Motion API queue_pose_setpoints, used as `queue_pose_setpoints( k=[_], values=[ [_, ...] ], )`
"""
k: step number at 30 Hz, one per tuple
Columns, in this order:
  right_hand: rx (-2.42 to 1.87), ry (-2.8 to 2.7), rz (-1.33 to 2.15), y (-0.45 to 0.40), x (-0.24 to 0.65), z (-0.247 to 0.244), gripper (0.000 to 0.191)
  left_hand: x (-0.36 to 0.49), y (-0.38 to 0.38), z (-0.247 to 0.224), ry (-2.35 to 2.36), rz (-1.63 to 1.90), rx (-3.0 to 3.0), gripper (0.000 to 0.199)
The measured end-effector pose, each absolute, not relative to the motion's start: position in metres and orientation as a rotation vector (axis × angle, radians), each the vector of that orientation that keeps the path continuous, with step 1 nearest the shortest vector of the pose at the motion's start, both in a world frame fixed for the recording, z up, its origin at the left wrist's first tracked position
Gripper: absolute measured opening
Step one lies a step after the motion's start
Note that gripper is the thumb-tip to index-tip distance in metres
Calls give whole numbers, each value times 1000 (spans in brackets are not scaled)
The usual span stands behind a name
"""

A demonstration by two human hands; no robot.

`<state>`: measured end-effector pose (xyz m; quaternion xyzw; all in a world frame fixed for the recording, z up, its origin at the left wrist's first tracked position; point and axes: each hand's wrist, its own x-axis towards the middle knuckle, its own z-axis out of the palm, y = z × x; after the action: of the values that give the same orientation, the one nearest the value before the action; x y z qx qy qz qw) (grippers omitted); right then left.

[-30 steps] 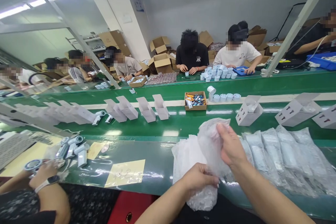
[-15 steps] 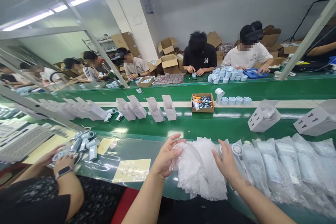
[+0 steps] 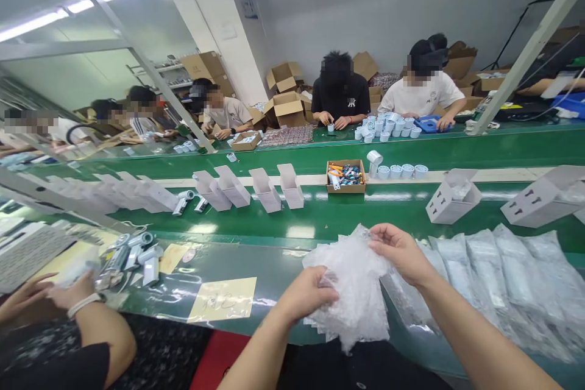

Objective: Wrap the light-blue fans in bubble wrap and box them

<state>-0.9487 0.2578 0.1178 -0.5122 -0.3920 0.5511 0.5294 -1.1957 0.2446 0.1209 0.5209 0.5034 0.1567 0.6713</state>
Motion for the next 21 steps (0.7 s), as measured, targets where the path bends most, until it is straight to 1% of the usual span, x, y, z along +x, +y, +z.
queue_pose_setpoints(
  k=[1, 4, 6, 7, 9, 10, 11, 13, 14, 16, 17, 18, 19, 21],
  values=[
    [-1254, -936, 1212, 261, -946, 119, 41, -1190, 238, 111, 1115, 370, 1076, 17],
    [-1280, -877, 981, 260, -943, 116, 44, -1178, 234, 90, 1136, 634, 699, 32],
    [-1306, -908, 942, 247, -942, 107, 47, -1179, 246, 88, 1179, 903, 529, 36],
    [-1352, -978, 979, 238, -942, 103, 50, -1180, 255, 91, 1208, 1037, 512, 34],
    [-1502, -1167, 1034, 218, -941, 101, 61, -1180, 274, 102, 1291, 1215, 677, 27],
    [-1585, -1255, 992, 209, -941, 103, 69, -1178, 282, 111, 1327, 1238, 848, 23],
    [-1644, -1338, 899, 202, -940, 109, 76, -1173, 288, 120, 1332, 1205, 1056, 19],
    [-1645, -1510, 696, 196, -941, 126, 85, -1156, 296, 141, 1185, 976, 1482, 14],
    [-1602, -1595, 652, 198, -941, 133, 81, -1146, 298, 151, 1059, 824, 1644, 14],
    [-1524, -1668, 739, 206, -943, 140, 61, -1127, 302, 166, 898, 612, 1816, 16],
    [-1521, -1617, 818, 211, -944, 136, 51, -1122, 303, 170, 913, 593, 1845, 18],
    [-1542, -1519, 876, 217, -944, 128, 44, -1119, 305, 170, 998, 636, 1852, 21],
    [-1582, -1407, 902, 223, -945, 116, 42, -1120, 305, 166, 1135, 727, 1845, 24],
    [-1675, -1288, 870, 230, -947, 84, 47, -1130, 302, 147, 1394, 894, 1859, 30]
  ],
)
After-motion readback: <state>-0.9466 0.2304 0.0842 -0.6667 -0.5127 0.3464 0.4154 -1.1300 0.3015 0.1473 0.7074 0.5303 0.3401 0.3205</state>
